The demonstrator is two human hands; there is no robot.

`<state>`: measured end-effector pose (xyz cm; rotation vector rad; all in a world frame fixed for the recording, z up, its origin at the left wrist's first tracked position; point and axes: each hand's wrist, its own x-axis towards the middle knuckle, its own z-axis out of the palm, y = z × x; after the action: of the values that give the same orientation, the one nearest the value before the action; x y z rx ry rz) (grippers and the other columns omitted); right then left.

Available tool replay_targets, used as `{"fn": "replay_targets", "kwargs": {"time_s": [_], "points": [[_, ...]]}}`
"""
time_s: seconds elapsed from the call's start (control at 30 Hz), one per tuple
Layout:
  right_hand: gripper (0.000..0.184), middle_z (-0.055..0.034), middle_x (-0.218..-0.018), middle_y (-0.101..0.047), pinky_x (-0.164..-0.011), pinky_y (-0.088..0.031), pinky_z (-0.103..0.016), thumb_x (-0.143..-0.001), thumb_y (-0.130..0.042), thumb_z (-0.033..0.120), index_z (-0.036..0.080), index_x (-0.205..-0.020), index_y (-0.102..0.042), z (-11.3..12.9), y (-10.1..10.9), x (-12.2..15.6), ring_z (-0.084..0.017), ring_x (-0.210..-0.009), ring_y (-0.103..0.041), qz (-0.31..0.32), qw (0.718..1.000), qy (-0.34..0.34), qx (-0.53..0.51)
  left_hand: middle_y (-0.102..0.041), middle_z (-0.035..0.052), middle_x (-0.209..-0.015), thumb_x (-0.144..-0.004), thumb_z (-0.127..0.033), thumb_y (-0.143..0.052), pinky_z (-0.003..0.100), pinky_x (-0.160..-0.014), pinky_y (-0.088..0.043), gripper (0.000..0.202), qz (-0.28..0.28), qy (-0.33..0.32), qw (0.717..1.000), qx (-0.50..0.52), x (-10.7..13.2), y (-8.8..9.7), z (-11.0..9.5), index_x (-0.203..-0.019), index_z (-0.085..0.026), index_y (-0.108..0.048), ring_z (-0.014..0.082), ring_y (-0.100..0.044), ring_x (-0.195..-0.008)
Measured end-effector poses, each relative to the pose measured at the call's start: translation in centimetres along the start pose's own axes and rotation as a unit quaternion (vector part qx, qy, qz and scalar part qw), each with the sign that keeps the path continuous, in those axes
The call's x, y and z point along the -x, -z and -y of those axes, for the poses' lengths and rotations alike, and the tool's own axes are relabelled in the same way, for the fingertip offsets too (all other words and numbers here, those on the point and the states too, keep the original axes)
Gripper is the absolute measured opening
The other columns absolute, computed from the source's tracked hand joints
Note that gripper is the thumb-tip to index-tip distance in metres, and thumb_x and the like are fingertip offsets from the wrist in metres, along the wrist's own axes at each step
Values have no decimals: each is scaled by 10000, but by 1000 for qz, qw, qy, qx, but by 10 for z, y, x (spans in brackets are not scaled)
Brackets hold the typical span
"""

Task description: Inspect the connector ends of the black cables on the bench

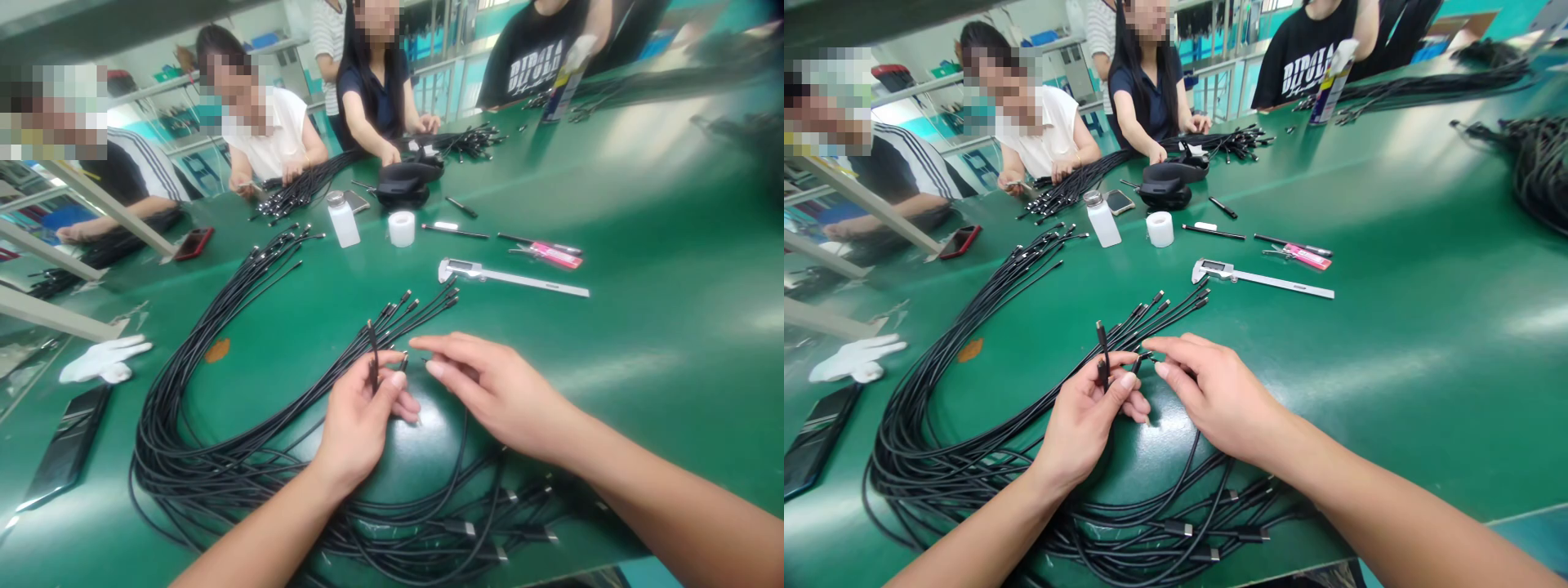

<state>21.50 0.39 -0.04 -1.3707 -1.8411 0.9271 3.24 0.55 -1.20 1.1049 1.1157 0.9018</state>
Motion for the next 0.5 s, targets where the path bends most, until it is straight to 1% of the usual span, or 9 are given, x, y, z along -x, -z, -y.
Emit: {"fn": "replay_targets", "kwargs": {"time_s": [0.03,0.1,0.17,0.23,0.37,0.5], "points": [[297,-39,-978,-677,-799,-499,-270,-951,-475,286,221,-1187,-642,0,0,0,-126,-858,-627,2,1000,-7,3,-635,-1,-690,-857,-313,-619,230,-564,-565,311,4,-2,1000,10,0,1,0,-1101,-131,-554,112,-652,-562],[278,-42,-946,-675,-780,-492,-266,-950,-479,285,205,-1130,-675,1,0,-1,-127,-838,-622,13,1000,-12,7,-621,-7,-732,-851,-313,-627,237,-546,-566,308,11,-5,1000,28,-1,2,1,-1098,-142,-558,109,-650,-562],[274,-44,-934,-674,-798,-482,-266,-959,-465,274,207,-1069,-707,3,0,-2,-129,-857,-617,34,999,-2,8,-610,-8,-759,-846,-314,-633,240,-535,-566,310,19,-8,999,42,-1,2,2,-1096,-146,-561,105,-645,-561],[286,-45,-910,-673,-799,-476,-263,-966,-454,267,213,-1055,-720,5,0,-2,-128,-851,-612,48,999,8,2,-605,-8,-757,-848,-311,-632,238,-534,-564,307,26,-12,998,51,-2,2,2,-1093,-139,-562,101,-638,-559],[292,-42,-890,-669,-787,-467,-253,-972,-446,263,212,-1017,-730,6,0,0,-121,-838,-600,52,998,18,-14,-603,-7,-747,-850,-292,-631,232,-538,-559,289,31,-17,998,59,-3,1,2,-1080,-130,-563,97,-632,-560],[307,-33,-880,-669,-789,-459,-248,-976,-437,260,208,-897,-729,6,1,1,-117,-840,-591,58,998,30,-25,-604,-5,-745,-849,-291,-632,238,-541,-560,285,34,-14,998,51,-3,1,2,-1078,-133,-570,103,-634,-570]]}}
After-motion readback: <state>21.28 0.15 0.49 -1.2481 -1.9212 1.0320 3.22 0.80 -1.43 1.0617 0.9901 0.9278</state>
